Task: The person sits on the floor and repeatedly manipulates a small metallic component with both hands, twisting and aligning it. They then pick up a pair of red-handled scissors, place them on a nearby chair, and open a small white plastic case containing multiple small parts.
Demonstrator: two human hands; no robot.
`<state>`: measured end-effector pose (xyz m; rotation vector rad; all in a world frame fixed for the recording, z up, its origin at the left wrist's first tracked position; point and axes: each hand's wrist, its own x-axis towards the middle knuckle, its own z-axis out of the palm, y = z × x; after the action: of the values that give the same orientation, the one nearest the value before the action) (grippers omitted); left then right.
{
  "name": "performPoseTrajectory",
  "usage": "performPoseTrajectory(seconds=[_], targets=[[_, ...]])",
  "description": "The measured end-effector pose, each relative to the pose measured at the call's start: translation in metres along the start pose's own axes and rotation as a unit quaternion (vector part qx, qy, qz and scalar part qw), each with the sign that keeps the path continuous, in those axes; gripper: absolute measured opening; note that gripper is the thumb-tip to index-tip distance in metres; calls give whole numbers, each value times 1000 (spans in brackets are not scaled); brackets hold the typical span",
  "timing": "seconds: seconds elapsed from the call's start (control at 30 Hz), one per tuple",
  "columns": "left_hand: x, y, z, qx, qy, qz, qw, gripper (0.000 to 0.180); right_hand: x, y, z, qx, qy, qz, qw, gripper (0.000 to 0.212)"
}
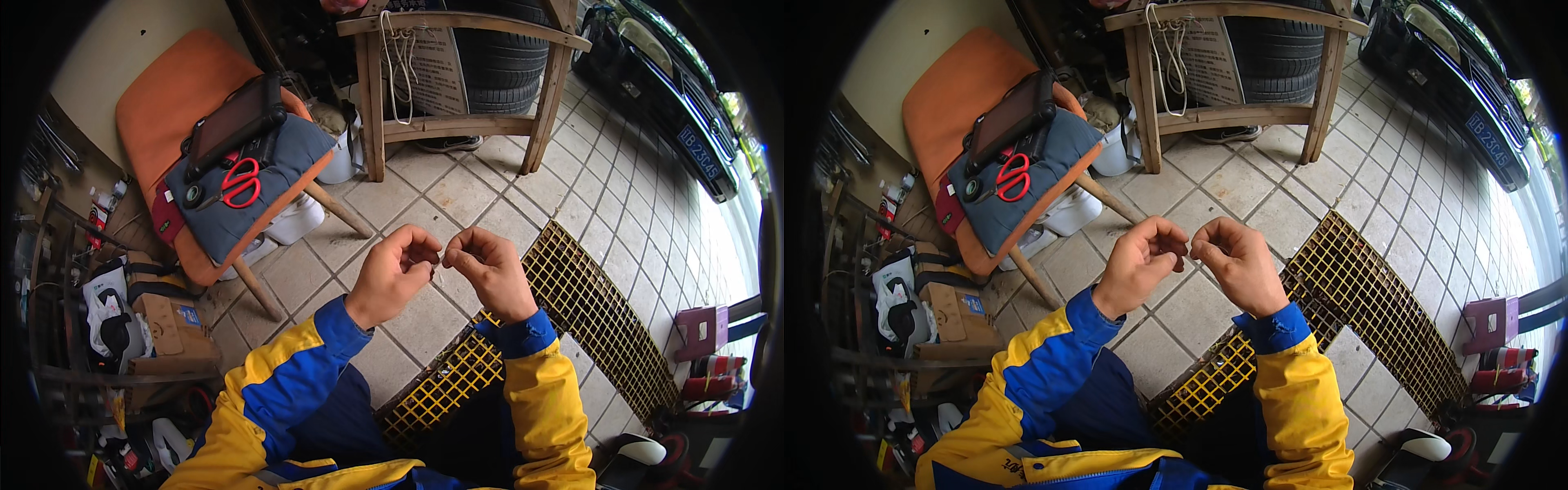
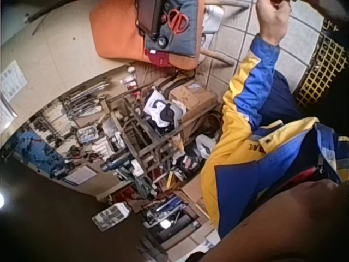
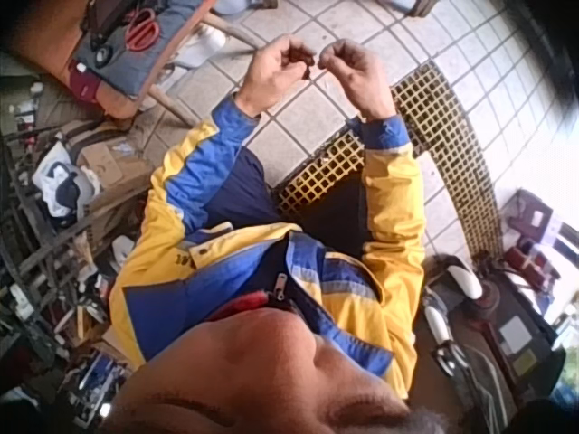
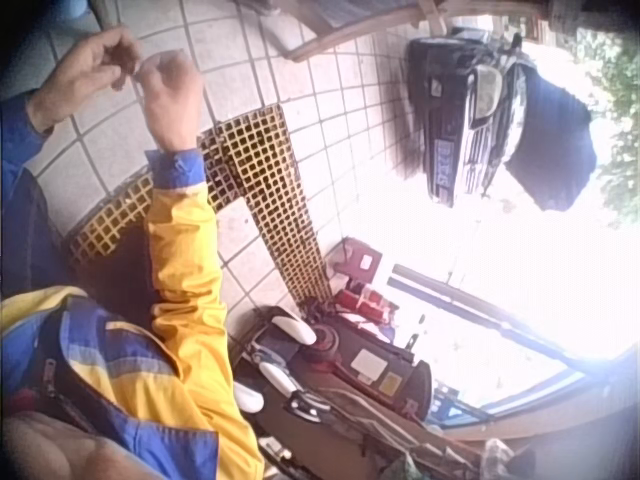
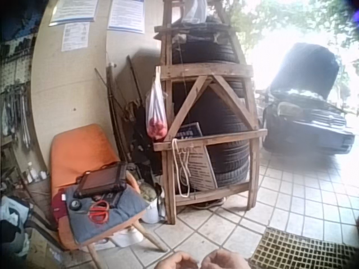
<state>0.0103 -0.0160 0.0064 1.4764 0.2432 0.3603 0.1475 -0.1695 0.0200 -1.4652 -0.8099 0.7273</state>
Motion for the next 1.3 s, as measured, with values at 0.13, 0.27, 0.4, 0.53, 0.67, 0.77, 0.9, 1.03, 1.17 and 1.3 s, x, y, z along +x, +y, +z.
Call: performPoseTrajectory(seconds=[0.13,0.27,0.4,0.53,0.67,0.77,0.9,1.03,1.17,1.3], targets=[[2,1,-4,-83,-29,-47,995,14,-3,-5,1,-51,-10,-18,998,9],[2,0,-6,-49,-47,-75,995,15,-4,-7,2,-108,-13,-24,994,10],[1,1,-8,-114,-30,-118,986,14,-2,-5,1,-85,-12,-25,996,12],[1,3,-7,-206,17,-146,967,14,-1,-4,-2,66,10,15,998,17],[1,2,-8,-265,52,-148,951,13,-3,-6,-8,192,-6,87,978,33],[2,0,-9,-296,48,-130,945,14,-1,-2,-2,289,-19,83,954,33],[2,-2,-11,-337,25,-104,935,15,2,7,7,407,-8,64,911,32],[2,-1,-11,-362,15,-97,927,14,6,14,8,495,-17,38,868,33],[1,1,-10,-370,17,-94,924,13,7,17,5,528,-23,28,848,33],[2,3,-9,-369,20,-90,925,13,7,17,4,533,-8,48,845,34]])
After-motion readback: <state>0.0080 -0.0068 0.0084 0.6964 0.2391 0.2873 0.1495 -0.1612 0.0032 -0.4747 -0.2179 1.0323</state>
